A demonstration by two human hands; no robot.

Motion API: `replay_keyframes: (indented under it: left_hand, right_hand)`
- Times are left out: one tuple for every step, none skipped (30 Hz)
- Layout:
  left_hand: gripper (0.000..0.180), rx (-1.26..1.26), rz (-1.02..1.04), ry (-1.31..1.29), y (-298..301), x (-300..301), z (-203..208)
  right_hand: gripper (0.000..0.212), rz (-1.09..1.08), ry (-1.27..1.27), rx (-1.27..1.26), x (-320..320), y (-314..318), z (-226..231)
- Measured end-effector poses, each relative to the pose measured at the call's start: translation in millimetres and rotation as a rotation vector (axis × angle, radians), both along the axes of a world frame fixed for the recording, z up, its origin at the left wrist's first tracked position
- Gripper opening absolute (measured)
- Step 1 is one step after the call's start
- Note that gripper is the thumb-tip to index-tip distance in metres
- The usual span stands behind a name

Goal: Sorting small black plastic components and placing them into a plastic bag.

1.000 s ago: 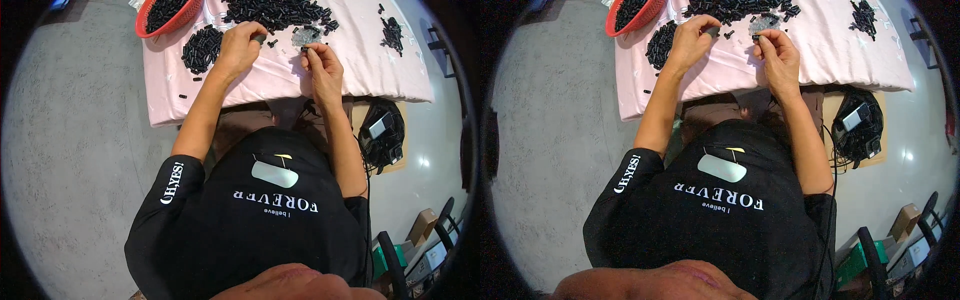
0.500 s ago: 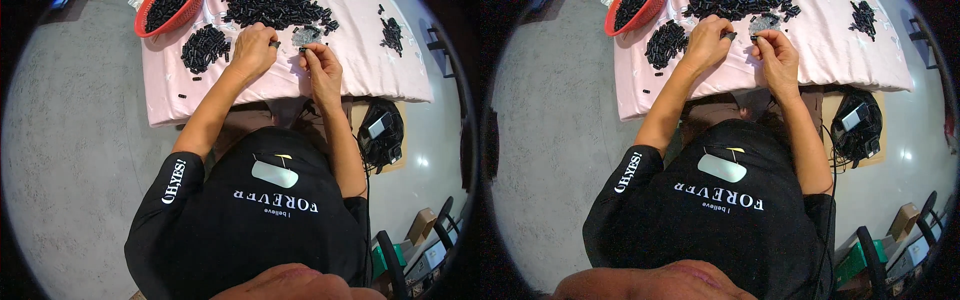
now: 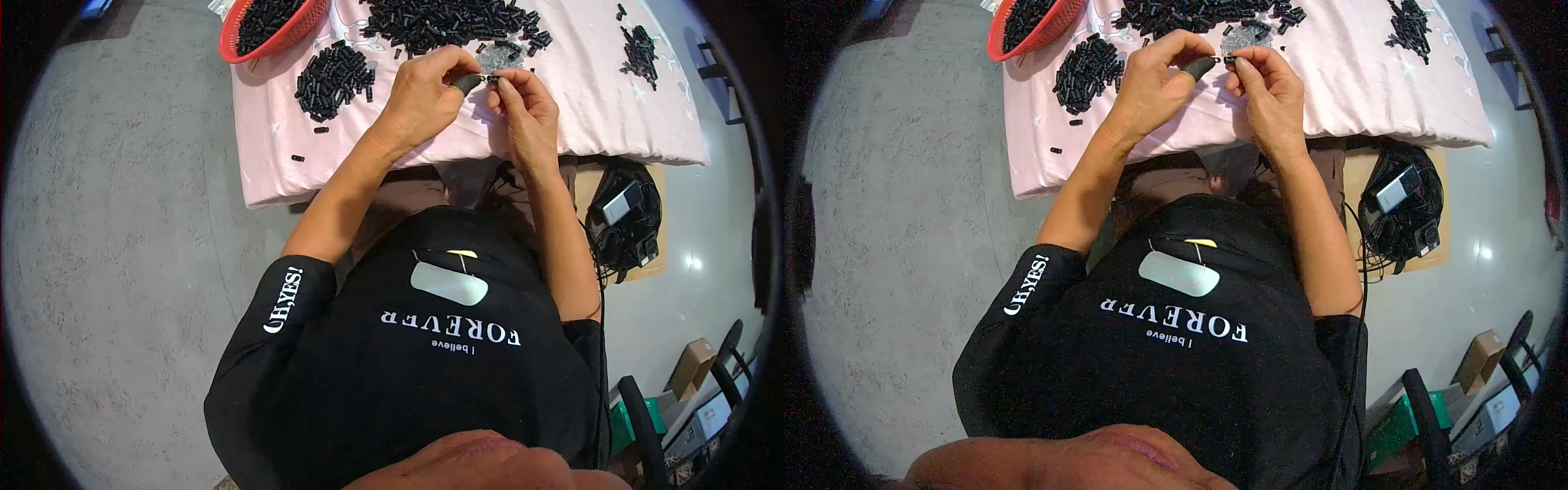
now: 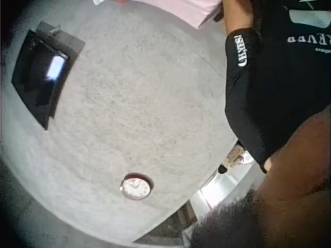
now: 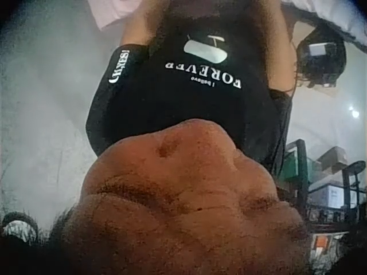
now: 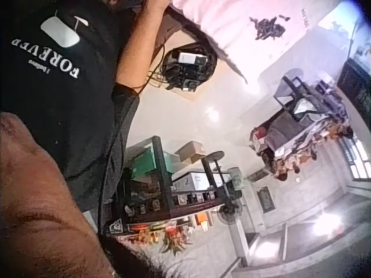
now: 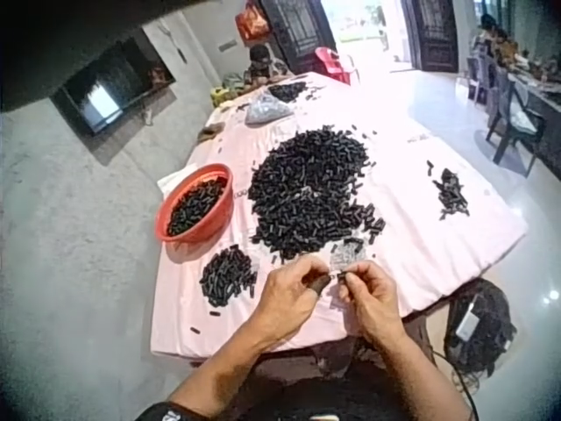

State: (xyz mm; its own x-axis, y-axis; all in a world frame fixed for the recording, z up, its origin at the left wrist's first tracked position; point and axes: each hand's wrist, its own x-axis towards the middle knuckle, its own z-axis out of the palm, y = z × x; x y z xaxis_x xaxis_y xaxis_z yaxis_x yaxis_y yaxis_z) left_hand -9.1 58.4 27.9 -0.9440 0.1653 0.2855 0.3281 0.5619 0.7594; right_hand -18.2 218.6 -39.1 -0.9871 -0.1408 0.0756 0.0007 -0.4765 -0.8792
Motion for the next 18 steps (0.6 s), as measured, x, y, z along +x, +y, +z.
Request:
replay_keyframes:
  left_hand:
    - [0.017,-0.001,0.001,0.0,0.3,0.3,-1.8]
    - [0.017,-0.003,-0.01,0.027,0.8,0.6,-3.2]
    - [0.018,-0.005,-0.022,0.053,0.9,0.8,-3.5]
    - [0.018,-0.005,-0.022,0.053,1.2,1.1,-2.8]
    - [0.017,-0.012,-0.028,0.053,1.8,1.3,-1.4]
    - [0.017,-0.019,-0.034,0.053,2.3,1.8,-0.4]
    - [0.017,-0.019,-0.034,0.053,2.4,2.3,-0.6]
    - [0.017,-0.017,-0.033,0.049,2.4,2.9,-1.2]
    - [0.017,-0.016,-0.032,0.045,2.3,3.2,-1.9]
    - [0.017,-0.016,-0.033,0.045,2.1,3.4,-1.9]
    - [0.017,-0.015,-0.032,0.04,1.7,3.7,-2.0]
    - [0.017,-0.014,-0.032,0.035,1.6,3.7,-1.9]
    - [0.017,-0.014,-0.033,0.035,2.3,4.2,-1.3]
    - [0.017,-0.01,-0.029,0.029,3.4,5.2,-0.2]
    - [0.017,-0.005,-0.026,0.022,4.5,6.2,0.3]
    - [0.017,-0.005,-0.026,0.023,5.3,7.1,-0.4]
    - [0.016,0.045,-0.012,-0.003,6.7,8.1,-2.3]
    - [0.015,0.096,0.002,-0.03,7.8,8.9,-4.5]
  right_hand:
    - [0.013,0.01,0.0,-0.009,-0.1,-0.5,-0.9]
    - [0.013,0.011,0.001,-0.01,0.1,-0.8,-0.3]
    - [0.013,0.021,0.001,-0.016,0.3,-0.8,1.0]
    - [0.013,0.029,0.0,-0.021,0.6,-0.6,1.7]
    - [0.013,0.029,0.0,-0.022,0.4,-0.1,1.2]
    - [0.013,0.039,0.002,-0.015,-0.2,0.9,0.1]
    - [0.013,0.048,0.004,-0.008,-0.8,1.4,-0.6]
    - [0.013,0.048,0.004,-0.009,-0.7,2.0,-0.2]
    - [0.013,0.061,0.011,-0.015,-0.4,2.8,0.7]
    - [0.013,0.074,0.018,-0.021,-0.1,3.4,1.8]
    - [0.013,0.074,0.018,-0.021,-0.1,3.6,2.4]
    - [0.013,0.074,0.019,-0.031,-0.1,3.7,2.9]
    - [0.013,0.075,0.019,-0.041,0.0,3.8,2.8]
    - [0.013,0.074,0.019,-0.041,0.0,4.0,2.3]
    - [0.013,0.073,0.018,-0.055,0.0,4.2,1.6]
    - [0.013,0.073,0.017,-0.069,-0.4,4.1,1.4]
    - [0.013,0.073,0.017,-0.07,-0.3,4.1,1.8]
    - [0.013,0.075,0.015,-0.089,0.2,4.2,2.3]
